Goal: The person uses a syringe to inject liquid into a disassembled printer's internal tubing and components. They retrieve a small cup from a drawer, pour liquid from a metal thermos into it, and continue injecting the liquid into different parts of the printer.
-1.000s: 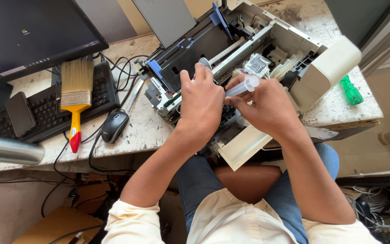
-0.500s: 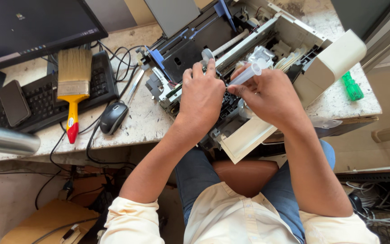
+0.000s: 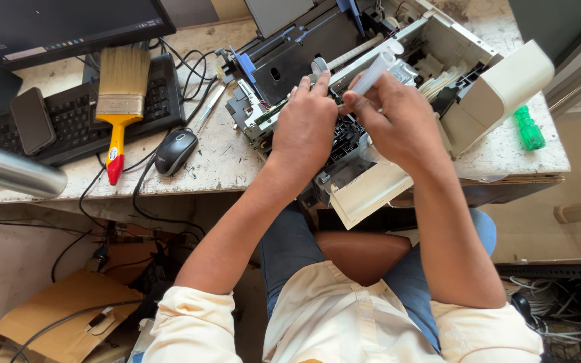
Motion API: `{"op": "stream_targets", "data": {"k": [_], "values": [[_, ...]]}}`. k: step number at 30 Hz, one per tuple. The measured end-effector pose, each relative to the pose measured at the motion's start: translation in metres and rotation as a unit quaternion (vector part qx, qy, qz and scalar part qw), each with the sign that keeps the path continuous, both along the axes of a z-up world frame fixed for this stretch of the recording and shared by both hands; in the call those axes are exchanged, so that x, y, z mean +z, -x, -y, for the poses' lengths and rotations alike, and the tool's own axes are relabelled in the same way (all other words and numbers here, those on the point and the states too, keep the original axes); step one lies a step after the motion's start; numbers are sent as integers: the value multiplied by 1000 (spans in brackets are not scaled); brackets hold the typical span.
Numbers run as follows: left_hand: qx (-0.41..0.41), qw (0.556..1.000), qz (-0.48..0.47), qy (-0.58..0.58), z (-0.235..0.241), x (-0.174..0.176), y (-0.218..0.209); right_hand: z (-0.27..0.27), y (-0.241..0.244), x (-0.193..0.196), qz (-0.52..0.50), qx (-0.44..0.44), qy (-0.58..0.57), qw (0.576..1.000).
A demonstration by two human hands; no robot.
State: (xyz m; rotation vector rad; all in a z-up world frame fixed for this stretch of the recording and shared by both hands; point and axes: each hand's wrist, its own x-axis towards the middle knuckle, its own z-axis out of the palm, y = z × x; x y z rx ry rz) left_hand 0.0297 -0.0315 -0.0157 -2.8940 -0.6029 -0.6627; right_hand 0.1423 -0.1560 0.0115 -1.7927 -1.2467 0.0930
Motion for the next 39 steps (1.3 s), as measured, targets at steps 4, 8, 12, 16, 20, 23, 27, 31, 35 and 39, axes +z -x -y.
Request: {"op": "stream_targets", "data": {"k": [4, 8, 12, 16, 20, 23, 27, 31, 35, 39], "values": [[4, 997, 37, 72, 1, 11, 6, -4, 3, -1, 2, 9, -12, 1000], [-76, 982, 158, 75, 6, 21, 25, 3, -1, -7, -15, 49, -105, 993], [-136, 934, 316, 98, 6, 12, 77, 43, -17, -19, -109, 168, -267, 943], [-257, 910, 324, 32, 33, -40, 125, 89, -22, -30, -312, 166, -342, 871], [-348, 911, 196, 100, 81, -114, 117, 108, -27, -44, -442, 182, -354, 804], [-328, 918, 101, 200, 107, -149, 102, 116, -25, -55, -486, 179, -362, 775], [-280, 932, 44, 225, 116, -170, 71, 125, -22, -65, -504, 169, -363, 765], [-257, 957, 87, 105, 121, -179, 29, 141, -26, -75, -478, 134, -386, 778], [-246, 936, -28, 252, 133, -183, 10, 164, -53, -88, -414, -8, -366, 833], [-240, 912, -51, 328, 138, -174, 16, 178, -86, -102, -350, -174, -260, 883]]}}
